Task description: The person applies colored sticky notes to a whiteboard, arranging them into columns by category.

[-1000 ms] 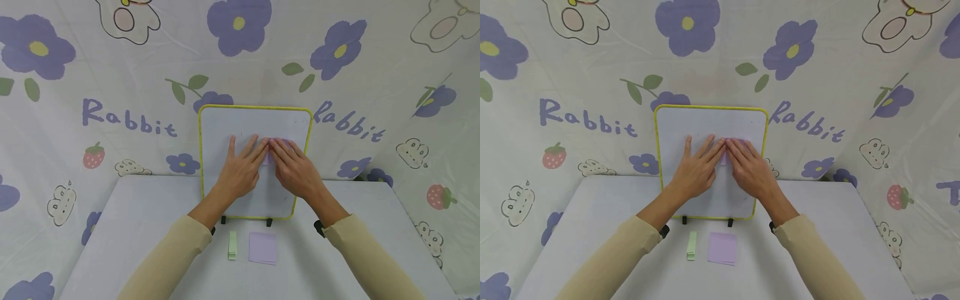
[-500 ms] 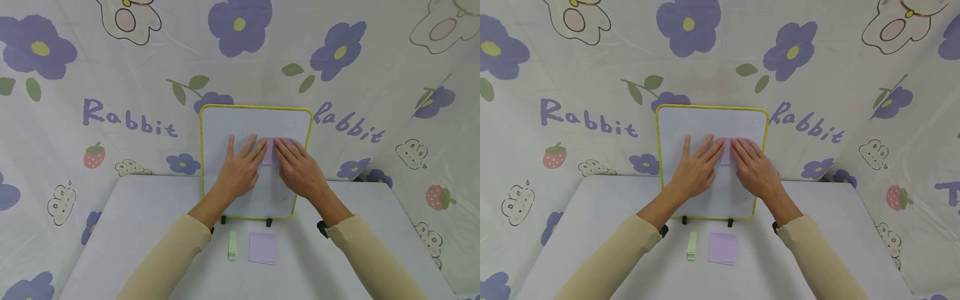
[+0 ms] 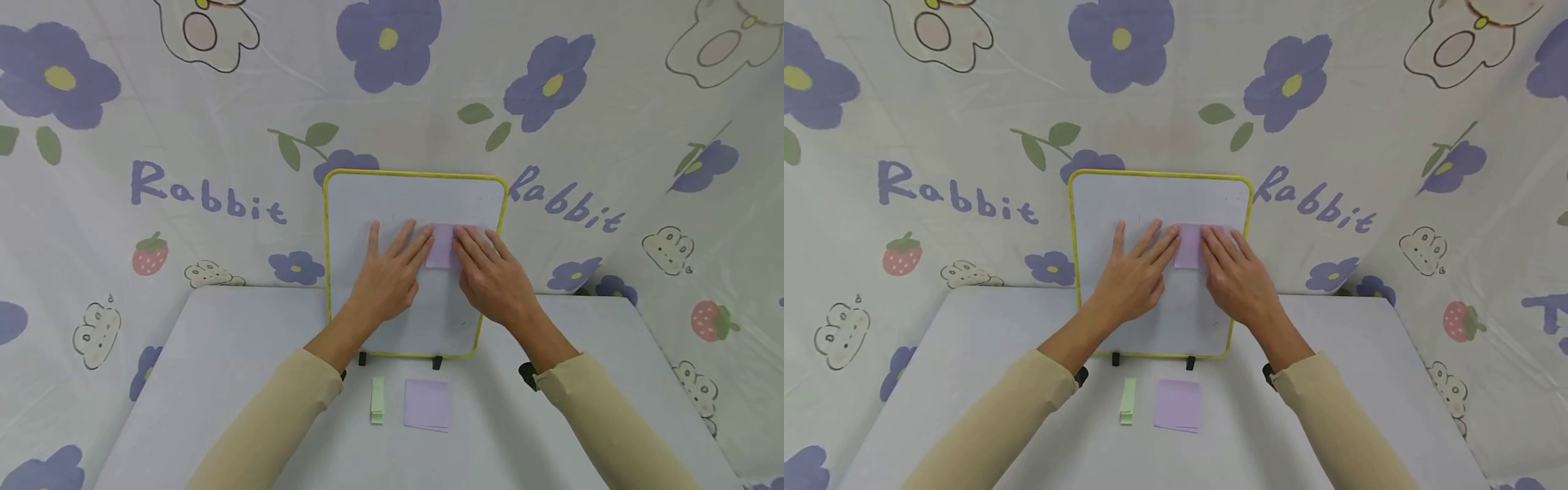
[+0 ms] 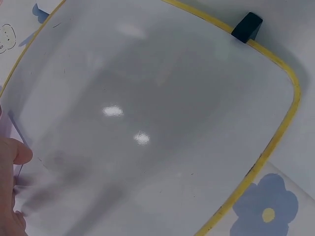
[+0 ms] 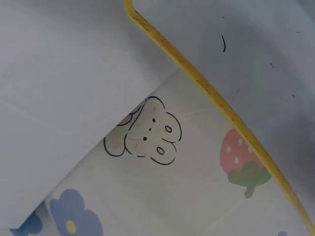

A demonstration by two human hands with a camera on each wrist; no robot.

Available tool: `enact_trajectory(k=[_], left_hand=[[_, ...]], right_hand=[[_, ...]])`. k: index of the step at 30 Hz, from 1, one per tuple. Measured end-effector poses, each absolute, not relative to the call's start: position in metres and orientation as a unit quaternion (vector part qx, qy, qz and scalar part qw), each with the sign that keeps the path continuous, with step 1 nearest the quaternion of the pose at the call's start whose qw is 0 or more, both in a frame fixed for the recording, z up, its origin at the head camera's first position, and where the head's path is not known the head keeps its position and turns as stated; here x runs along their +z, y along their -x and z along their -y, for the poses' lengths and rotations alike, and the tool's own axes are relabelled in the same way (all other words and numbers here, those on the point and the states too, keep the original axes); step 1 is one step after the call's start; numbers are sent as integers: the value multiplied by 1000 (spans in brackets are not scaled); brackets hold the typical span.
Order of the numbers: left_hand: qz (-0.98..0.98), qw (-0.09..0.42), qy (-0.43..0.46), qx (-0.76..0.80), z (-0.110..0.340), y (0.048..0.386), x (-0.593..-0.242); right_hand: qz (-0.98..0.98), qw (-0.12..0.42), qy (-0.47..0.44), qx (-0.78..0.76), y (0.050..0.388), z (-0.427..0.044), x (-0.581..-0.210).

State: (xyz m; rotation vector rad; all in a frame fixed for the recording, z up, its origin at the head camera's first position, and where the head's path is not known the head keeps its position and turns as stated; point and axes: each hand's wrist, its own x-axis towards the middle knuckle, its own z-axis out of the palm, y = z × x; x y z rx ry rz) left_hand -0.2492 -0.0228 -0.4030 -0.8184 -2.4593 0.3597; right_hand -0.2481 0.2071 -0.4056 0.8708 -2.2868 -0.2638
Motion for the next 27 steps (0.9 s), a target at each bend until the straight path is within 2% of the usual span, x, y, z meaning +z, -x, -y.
enact_trajectory(k=[14, 27], left_hand=[[909, 260, 303, 119, 24, 249, -403], [907, 268, 304, 113, 25, 249, -405]], right_hand=[[858, 369, -346, -85, 249, -200, -408], [856, 345, -375, -87, 252, -186, -408]])
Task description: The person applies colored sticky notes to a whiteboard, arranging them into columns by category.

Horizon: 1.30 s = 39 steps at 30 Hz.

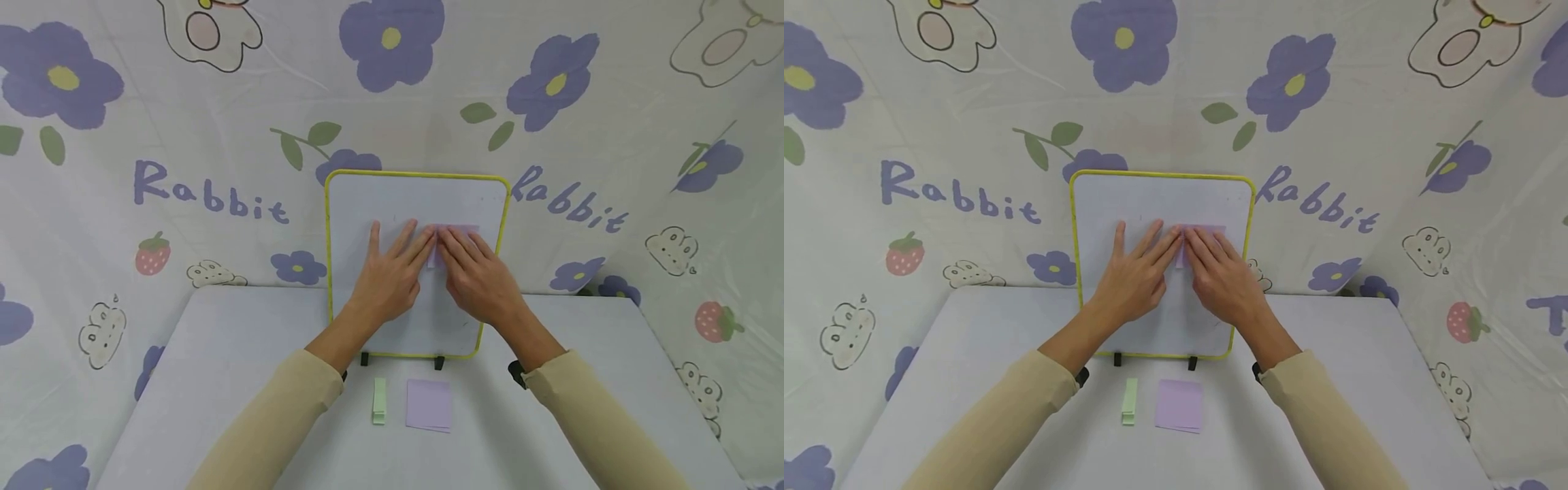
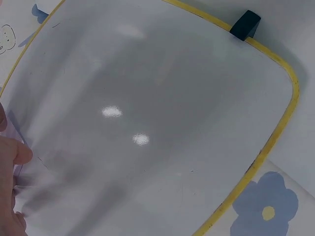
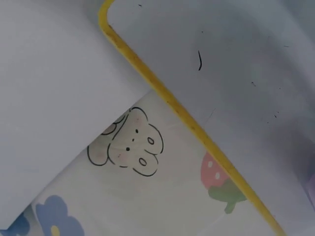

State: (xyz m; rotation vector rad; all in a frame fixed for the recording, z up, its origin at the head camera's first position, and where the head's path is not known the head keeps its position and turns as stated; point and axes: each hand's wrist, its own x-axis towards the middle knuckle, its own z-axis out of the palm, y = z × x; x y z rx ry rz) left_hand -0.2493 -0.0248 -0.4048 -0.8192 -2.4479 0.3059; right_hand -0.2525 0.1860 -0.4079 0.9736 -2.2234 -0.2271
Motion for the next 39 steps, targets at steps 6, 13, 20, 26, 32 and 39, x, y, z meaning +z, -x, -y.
enact_trajectory(k=[6, 13, 20, 26, 32, 39], left_hand=[[907, 270, 301, 119, 22, 249, -404], [907, 268, 299, 130, 22, 248, -403], [910, 262, 297, 127, 21, 248, -404], [911, 261, 296, 122, 21, 249, -405], [909, 265, 299, 119, 21, 248, -405], [910, 266, 298, 114, 20, 248, -405]], right_hand=[[860, 346, -361, -102, 251, -196, -407], [867, 346, -343, -100, 248, -211, -408], [870, 349, -337, -93, 248, -220, -410], [864, 358, -339, -98, 249, -217, -412], [861, 356, -351, -94, 250, -207, -412], [864, 339, -360, -97, 252, -193, -410]])
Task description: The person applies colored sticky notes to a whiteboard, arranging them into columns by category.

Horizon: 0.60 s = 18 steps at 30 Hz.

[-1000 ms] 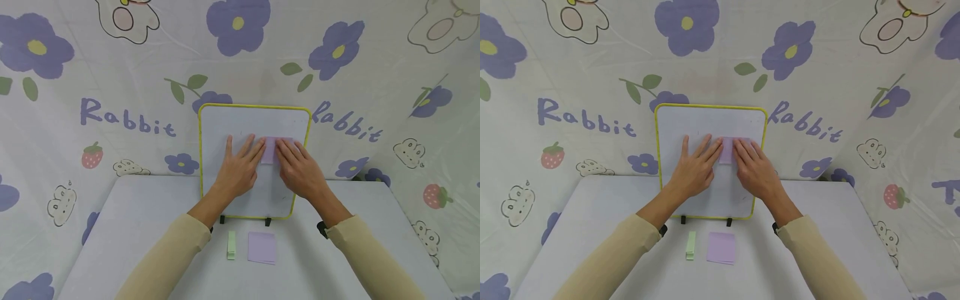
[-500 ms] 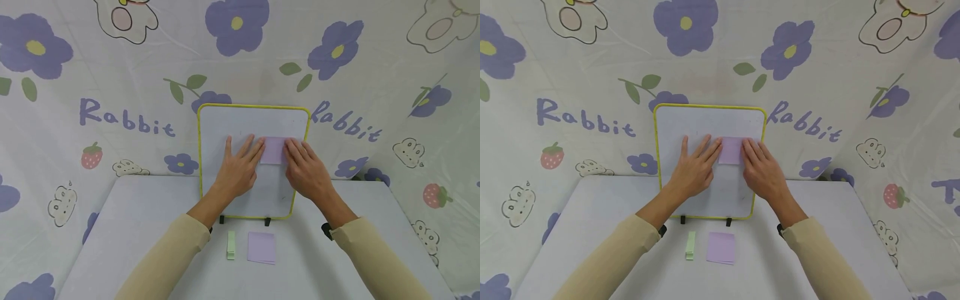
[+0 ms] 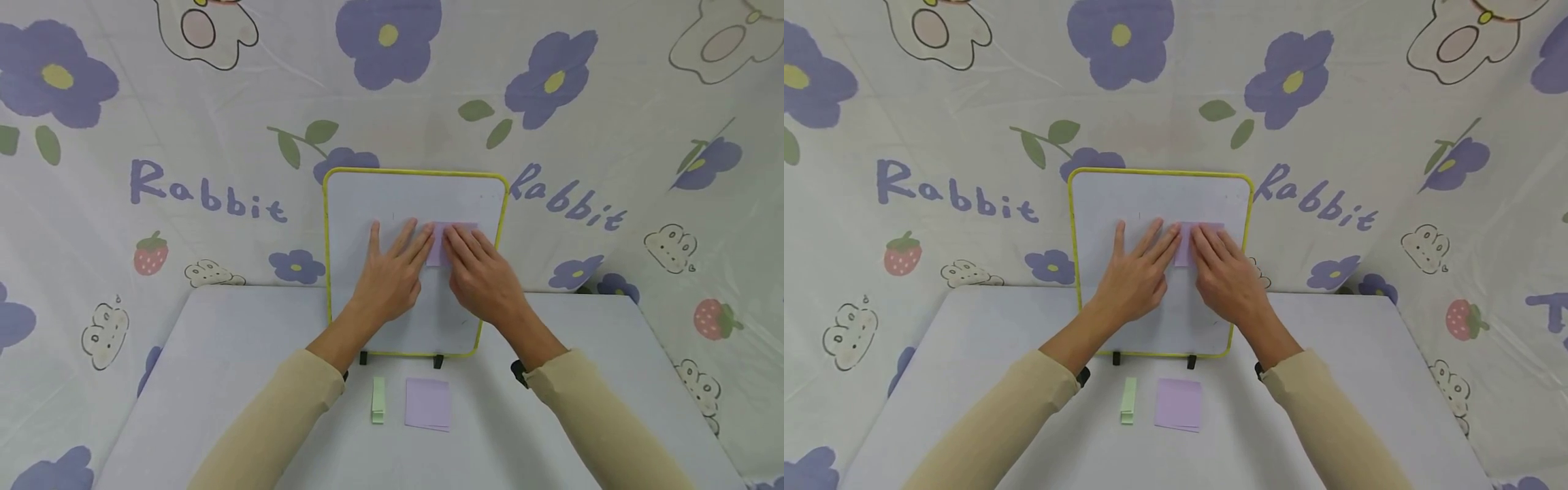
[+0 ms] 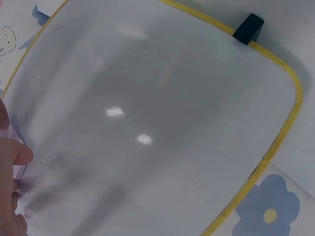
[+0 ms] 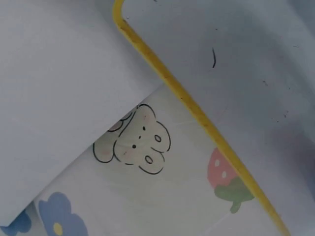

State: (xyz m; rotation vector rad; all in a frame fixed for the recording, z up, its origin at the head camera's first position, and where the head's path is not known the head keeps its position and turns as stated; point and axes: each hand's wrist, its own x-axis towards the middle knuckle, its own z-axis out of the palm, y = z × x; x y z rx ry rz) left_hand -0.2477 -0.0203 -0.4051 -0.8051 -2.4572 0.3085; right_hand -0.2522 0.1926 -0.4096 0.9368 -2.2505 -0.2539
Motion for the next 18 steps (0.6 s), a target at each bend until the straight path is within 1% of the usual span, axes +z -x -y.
enact_trajectory(k=[7, 18], left_hand=[[908, 271, 296, 116, 20, 247, -405], [907, 276, 296, 120, 19, 244, -407]], right_hand=[[866, 330, -363, -98, 252, -183, -407], [866, 328, -362, -103, 250, -184, -409]])
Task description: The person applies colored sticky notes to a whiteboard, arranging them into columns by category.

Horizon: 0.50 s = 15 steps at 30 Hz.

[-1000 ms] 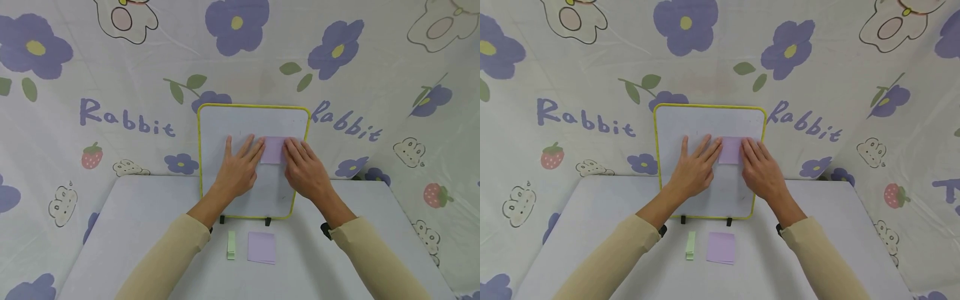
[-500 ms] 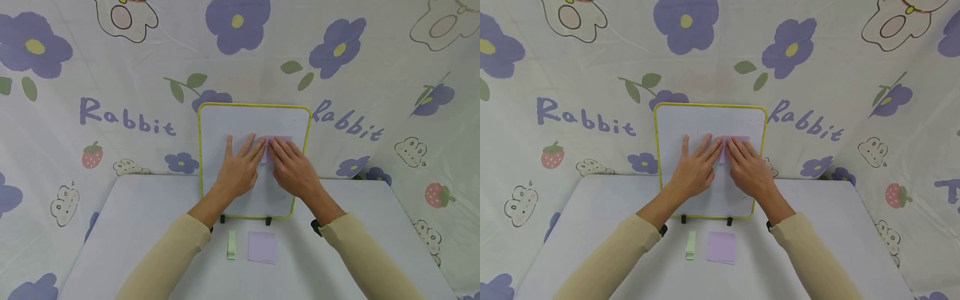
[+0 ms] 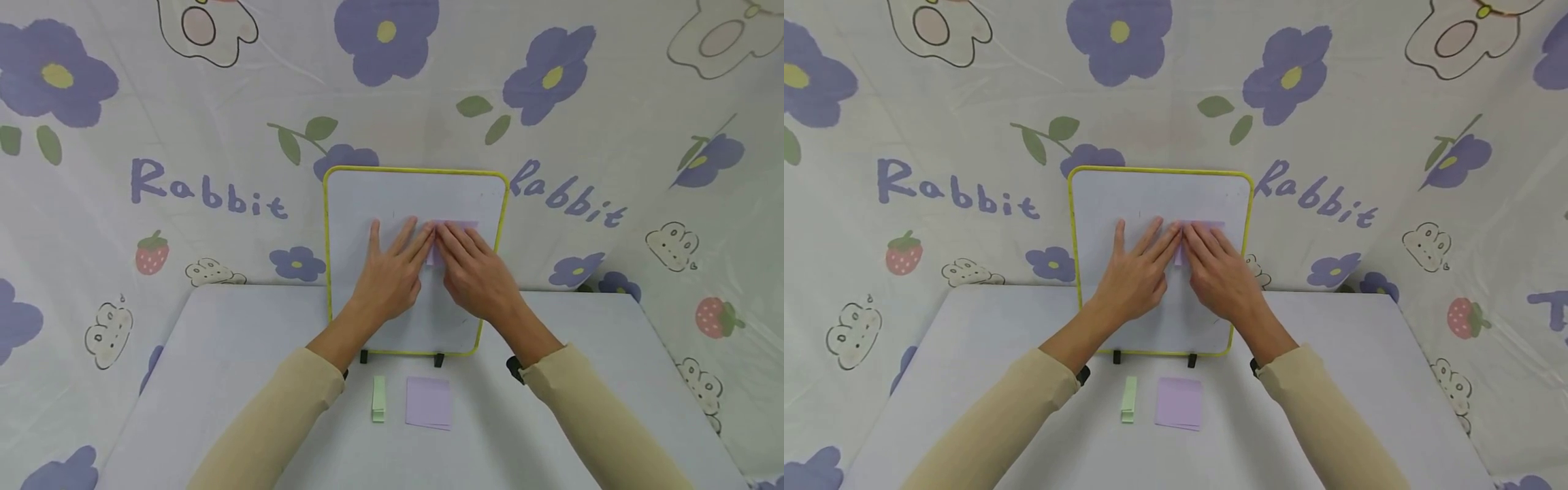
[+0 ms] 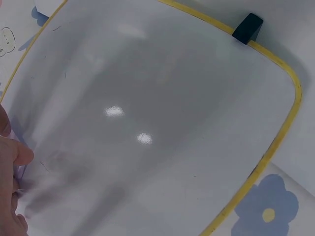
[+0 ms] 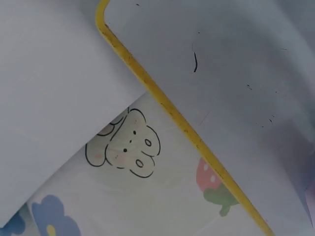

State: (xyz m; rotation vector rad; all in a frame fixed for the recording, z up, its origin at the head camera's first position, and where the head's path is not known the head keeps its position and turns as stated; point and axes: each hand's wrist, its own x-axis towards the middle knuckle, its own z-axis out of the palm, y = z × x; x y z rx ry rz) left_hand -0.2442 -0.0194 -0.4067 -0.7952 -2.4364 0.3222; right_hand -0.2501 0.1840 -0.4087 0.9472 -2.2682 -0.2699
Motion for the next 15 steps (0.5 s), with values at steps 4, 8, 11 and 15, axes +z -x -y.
enact_trajectory(k=[4, 8, 11, 15], left_hand=[[906, 278, 296, 120, 19, 241, -406], [906, 278, 296, 118, 19, 239, -406], [906, 279, 295, 118, 19, 238, -406], [904, 284, 296, 121, 19, 235, -406]], right_hand=[[870, 323, -359, -102, 247, -183, -409], [871, 321, -360, -95, 245, -184, -410], [870, 322, -362, -92, 243, -184, -411], [868, 326, -364, -89, 240, -185, -411]])
